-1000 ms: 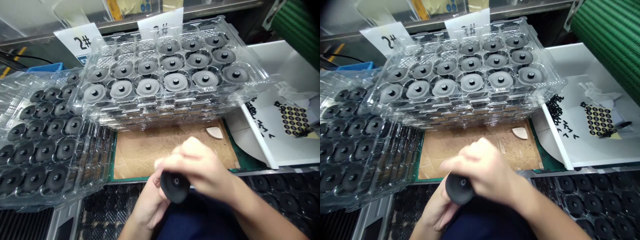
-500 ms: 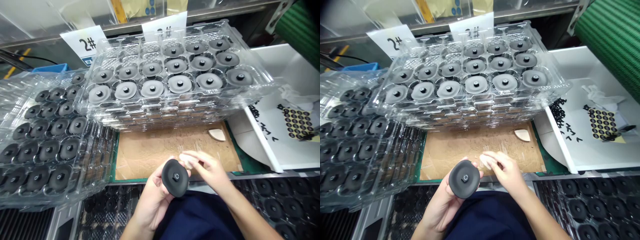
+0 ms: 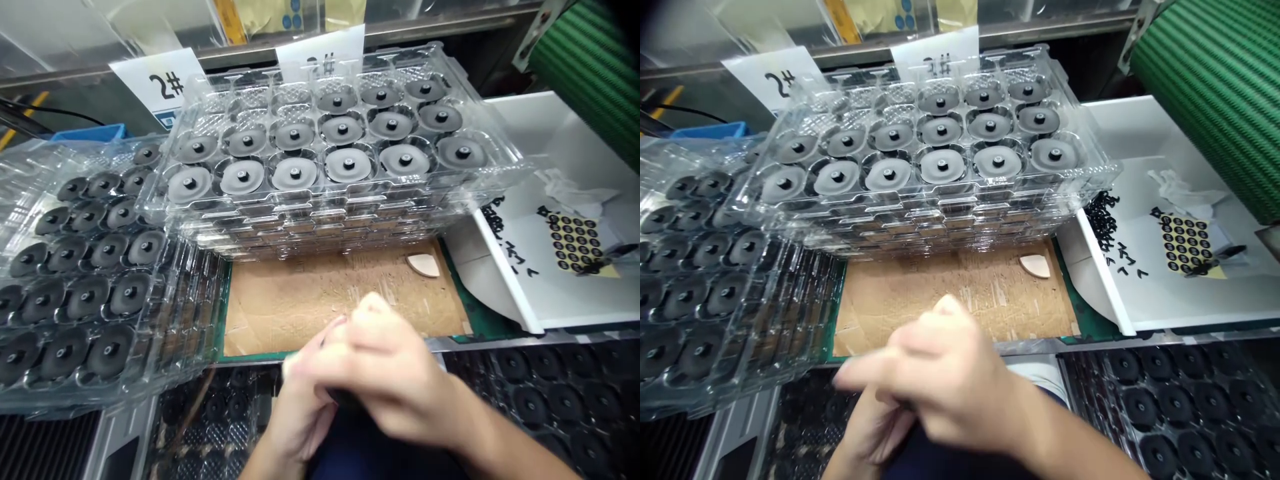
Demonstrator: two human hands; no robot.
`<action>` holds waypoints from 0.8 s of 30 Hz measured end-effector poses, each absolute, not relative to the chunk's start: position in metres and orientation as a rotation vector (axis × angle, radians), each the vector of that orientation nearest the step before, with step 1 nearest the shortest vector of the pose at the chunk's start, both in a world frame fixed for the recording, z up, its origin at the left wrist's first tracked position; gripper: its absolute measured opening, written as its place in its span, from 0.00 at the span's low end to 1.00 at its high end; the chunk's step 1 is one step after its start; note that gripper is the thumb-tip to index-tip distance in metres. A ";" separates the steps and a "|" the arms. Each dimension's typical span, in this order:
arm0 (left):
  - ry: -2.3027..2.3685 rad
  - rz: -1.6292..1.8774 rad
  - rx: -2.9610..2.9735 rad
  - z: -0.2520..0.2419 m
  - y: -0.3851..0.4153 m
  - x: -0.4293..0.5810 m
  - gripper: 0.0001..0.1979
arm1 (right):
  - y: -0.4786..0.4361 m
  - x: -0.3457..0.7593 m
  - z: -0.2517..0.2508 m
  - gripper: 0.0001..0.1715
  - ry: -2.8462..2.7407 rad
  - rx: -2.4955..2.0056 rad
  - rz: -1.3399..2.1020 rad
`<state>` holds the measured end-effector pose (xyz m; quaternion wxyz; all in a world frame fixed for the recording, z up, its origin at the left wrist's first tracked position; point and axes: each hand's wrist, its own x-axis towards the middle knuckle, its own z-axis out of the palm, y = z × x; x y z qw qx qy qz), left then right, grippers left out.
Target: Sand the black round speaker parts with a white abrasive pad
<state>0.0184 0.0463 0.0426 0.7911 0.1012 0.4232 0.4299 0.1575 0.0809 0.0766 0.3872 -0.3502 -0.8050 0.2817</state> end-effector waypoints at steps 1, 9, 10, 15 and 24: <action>0.888 0.927 0.213 0.042 0.046 0.017 0.21 | 0.085 0.161 0.070 0.15 -2.001 -0.997 0.702; 0.817 1.003 0.147 0.039 0.046 0.009 0.25 | 0.056 0.173 -0.026 0.13 -1.886 -1.535 0.921; 0.822 1.006 0.146 0.038 0.047 0.008 0.26 | 0.049 0.172 -0.038 0.13 -1.888 -1.547 0.947; 0.849 0.995 0.126 0.037 0.049 0.008 0.28 | 0.046 0.176 -0.038 0.13 -1.775 -1.612 1.003; 0.895 0.984 0.201 0.033 0.048 0.008 0.26 | 0.062 0.146 0.083 0.14 -1.843 -1.082 0.846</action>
